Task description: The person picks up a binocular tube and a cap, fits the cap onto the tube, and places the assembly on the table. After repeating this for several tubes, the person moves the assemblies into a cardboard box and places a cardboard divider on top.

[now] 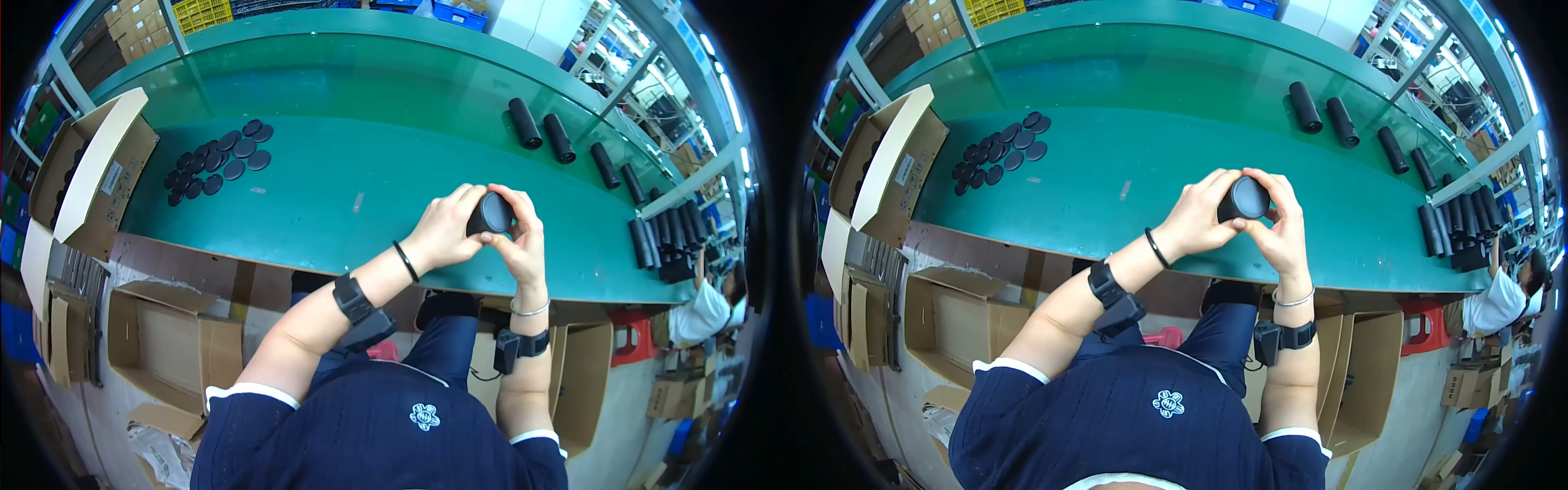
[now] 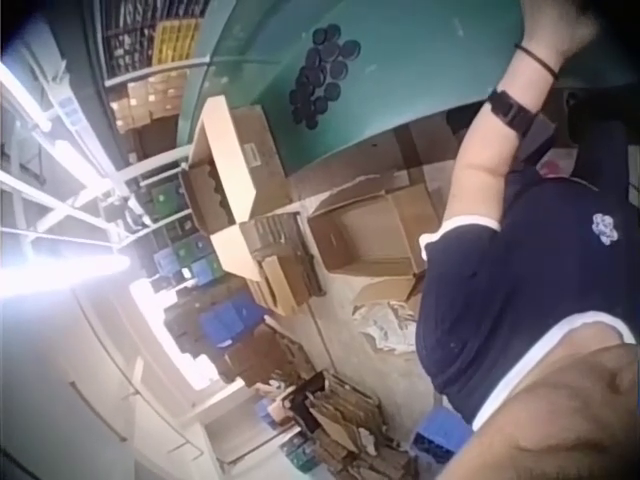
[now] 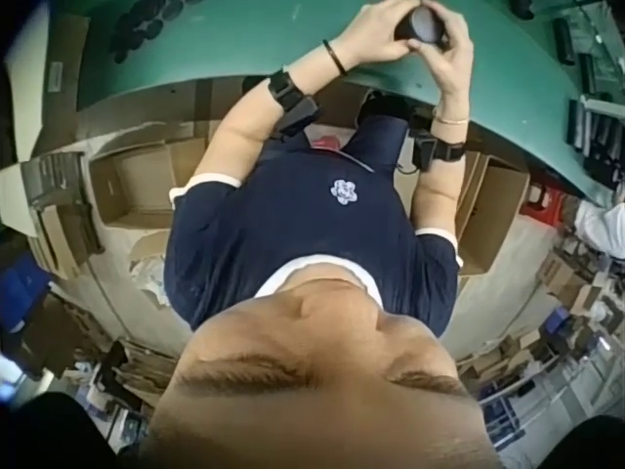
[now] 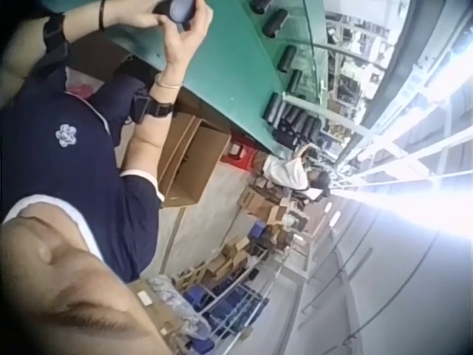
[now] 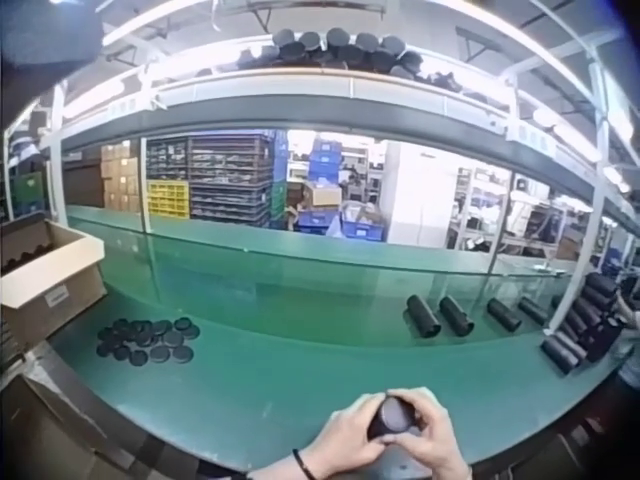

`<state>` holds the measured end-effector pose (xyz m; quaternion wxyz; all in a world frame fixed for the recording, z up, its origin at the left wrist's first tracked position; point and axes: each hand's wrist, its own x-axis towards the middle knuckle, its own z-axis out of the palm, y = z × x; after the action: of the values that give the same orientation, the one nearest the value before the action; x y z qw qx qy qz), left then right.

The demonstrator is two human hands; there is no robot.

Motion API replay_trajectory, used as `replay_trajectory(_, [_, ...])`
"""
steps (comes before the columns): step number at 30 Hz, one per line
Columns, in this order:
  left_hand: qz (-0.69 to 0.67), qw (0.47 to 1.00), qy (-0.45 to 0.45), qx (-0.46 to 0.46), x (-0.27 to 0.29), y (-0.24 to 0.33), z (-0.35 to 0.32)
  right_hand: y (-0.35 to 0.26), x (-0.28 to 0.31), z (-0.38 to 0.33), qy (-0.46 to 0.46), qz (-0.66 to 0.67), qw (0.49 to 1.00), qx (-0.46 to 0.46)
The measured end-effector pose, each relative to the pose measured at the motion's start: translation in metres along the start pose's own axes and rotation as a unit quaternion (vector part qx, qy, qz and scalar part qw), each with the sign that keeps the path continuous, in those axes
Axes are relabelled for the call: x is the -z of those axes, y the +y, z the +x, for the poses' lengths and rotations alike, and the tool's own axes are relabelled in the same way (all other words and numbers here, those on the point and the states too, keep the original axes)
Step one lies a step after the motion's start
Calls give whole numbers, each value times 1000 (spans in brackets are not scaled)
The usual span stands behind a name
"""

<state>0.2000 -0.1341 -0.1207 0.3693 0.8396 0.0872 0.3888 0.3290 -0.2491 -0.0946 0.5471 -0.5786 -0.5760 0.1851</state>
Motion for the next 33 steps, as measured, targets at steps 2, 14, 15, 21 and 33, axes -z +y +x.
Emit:
replay_trajectory(2, [36,999,-17,-13,-2,-2,3,-5,3,-4,-8,-16,1000,-16])
replay_trajectory(14, [-91,994,-50,32,21,1,-18,7,-23,-17,27,190,981,-30])
replay_trajectory(15, [-85,995,-51,33,27,0,-22,2,-31,-14,15,222,974,-31])
replay_trajectory(21, [-107,991,51,60,28,-3,-45,-17,-49,-4,-13,118,991,-61])
replay_trajectory(33, [39,994,103,18,32,1,-45,3,-55,2,24,237,971,-23])
